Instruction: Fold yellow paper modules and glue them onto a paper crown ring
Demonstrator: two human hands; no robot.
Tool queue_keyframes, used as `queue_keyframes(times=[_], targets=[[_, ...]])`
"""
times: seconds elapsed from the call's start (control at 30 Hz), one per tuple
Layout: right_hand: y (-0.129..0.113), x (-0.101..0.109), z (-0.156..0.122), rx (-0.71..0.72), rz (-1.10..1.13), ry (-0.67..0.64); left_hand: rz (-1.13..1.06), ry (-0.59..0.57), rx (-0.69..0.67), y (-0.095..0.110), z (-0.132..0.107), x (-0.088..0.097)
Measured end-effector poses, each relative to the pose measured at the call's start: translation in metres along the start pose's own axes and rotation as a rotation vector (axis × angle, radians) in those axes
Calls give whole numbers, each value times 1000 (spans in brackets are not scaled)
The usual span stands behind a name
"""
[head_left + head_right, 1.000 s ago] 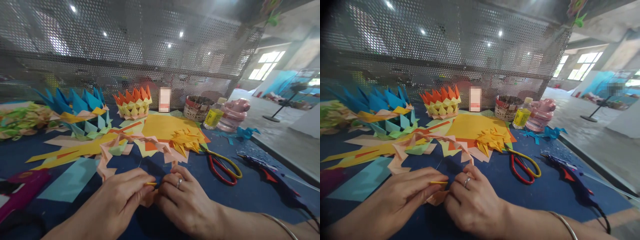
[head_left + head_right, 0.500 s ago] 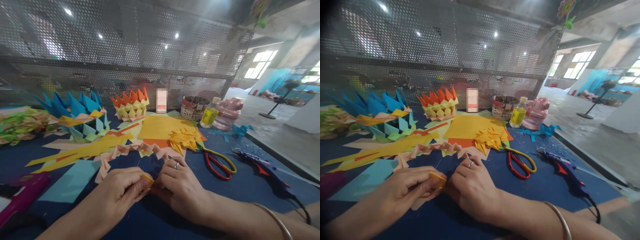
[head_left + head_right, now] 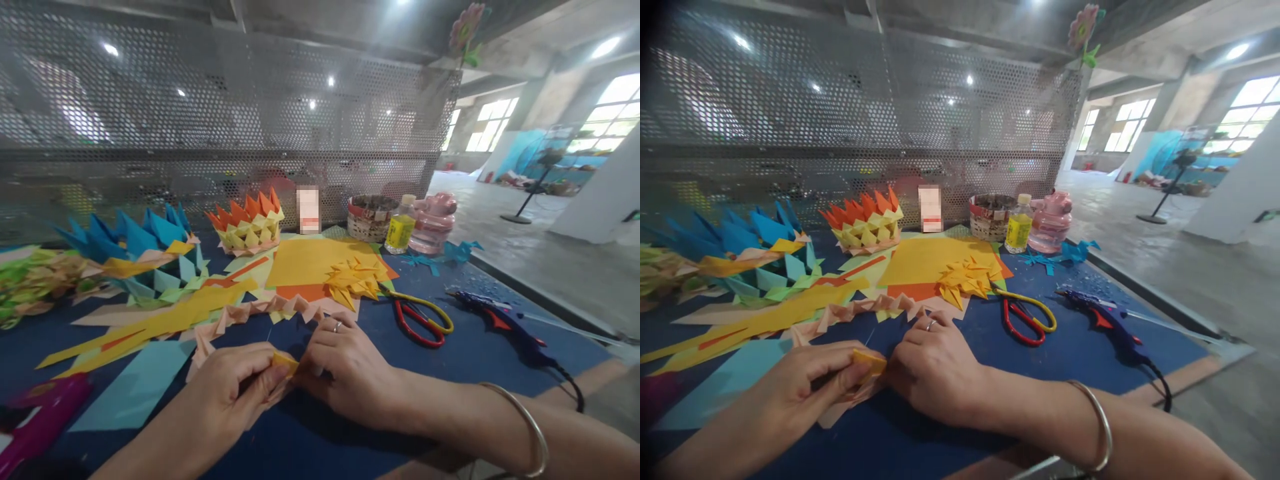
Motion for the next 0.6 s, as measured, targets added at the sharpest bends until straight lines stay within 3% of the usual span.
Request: queue_keyframes(times=[0.13,0.3,0.6], targets=[[1,-1,0,-12,8,-4,-9,-27,23,0,0,-1],[3,-1,-1,-12,17,17,-200,-54,159,-19,-4,-16],[0,1,-1,-5,50,4,-100,91,115,-20,-7,-14]])
Point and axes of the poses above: each hand's wrist, its own z-axis towards the middle knuckle, its own x-axis out of the back of the hand, y = z × x, the point moved 10 cm from there along z, towards the middle knuckle, and after that the axes turned 13 degrees about z, right-handed, at the moved point
